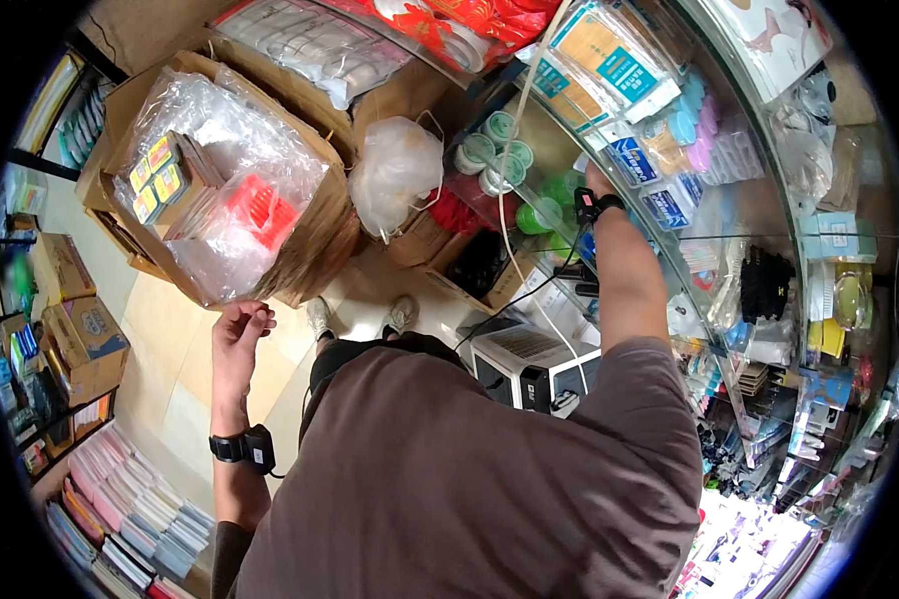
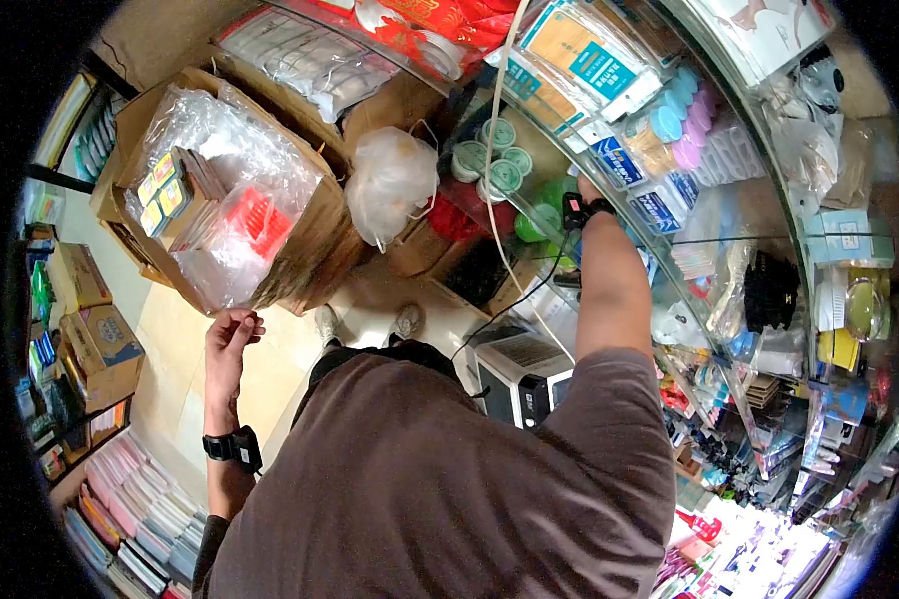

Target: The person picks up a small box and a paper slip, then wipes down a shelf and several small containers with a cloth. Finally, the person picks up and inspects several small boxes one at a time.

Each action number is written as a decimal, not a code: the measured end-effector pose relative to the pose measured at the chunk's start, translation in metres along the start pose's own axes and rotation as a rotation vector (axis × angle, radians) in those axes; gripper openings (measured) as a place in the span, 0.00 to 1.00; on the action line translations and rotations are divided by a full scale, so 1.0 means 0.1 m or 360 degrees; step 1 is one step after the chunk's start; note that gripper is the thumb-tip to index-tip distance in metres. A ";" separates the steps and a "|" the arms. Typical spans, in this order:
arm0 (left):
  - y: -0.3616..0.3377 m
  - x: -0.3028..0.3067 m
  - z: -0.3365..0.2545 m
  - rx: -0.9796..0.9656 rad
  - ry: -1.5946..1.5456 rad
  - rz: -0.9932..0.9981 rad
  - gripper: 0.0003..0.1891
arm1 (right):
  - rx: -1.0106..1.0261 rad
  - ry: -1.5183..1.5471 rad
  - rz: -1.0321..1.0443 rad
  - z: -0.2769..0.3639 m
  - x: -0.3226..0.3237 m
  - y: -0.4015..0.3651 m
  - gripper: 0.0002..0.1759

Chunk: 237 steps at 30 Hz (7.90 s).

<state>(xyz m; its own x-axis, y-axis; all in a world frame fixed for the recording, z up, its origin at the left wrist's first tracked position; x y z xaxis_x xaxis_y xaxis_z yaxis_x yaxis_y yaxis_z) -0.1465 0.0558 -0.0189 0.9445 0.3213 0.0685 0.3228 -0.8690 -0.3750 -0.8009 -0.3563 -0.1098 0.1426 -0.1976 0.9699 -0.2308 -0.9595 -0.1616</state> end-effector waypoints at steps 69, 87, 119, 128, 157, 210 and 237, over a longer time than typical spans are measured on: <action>0.25 0.14 0.12 -0.0014 0.0077 0.0107 0.07 | -0.0346 0.1599 -0.0536 0.19 0.03 -0.75 0.18; 0.70 -0.57 -0.96 -0.0186 -0.0303 0.1163 0.12 | 0.0515 0.2620 0.0799 2.66 1.73 -3.68 0.15; 0.86 1.62 -0.37 -0.0622 0.0134 0.0325 0.06 | 0.0767 0.2924 0.1257 5.18 1.14 -4.29 0.11; 0.84 1.95 -0.10 -0.0449 -0.0647 0.0020 0.06 | 0.0680 0.2752 0.1182 5.30 1.26 -4.16 0.13; 0.94 1.76 -0.11 -0.0008 -0.1126 0.0055 0.04 | 0.0946 0.2587 0.1200 5.65 1.21 -4.43 0.10; 0.62 1.22 -0.54 0.0066 -0.0878 0.0972 0.17 | 0.1065 0.2666 0.0921 4.95 1.74 -4.50 0.08; 0.50 1.21 -0.61 0.0075 -0.1051 0.0878 0.19 | 0.0792 0.3522 0.1367 4.76 1.48 -4.36 0.07</action>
<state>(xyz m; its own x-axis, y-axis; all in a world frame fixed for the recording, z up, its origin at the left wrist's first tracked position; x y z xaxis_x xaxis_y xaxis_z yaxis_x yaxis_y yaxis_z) -0.0120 0.0278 0.0273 0.7318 0.0234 -0.6811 -0.1884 -0.9535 -0.2351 -0.2215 -0.0627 0.0176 -0.6803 -0.3088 -0.6647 0.5258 -0.8374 -0.1491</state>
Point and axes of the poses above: each hand's wrist, its own y-axis towards the middle knuckle, its own x-axis out of the back of the hand, z = x × y, the point moved 4 cm from there along y, towards the middle knuckle, and after that the axes turned 2 degrees about -z, right-handed, at the moved point
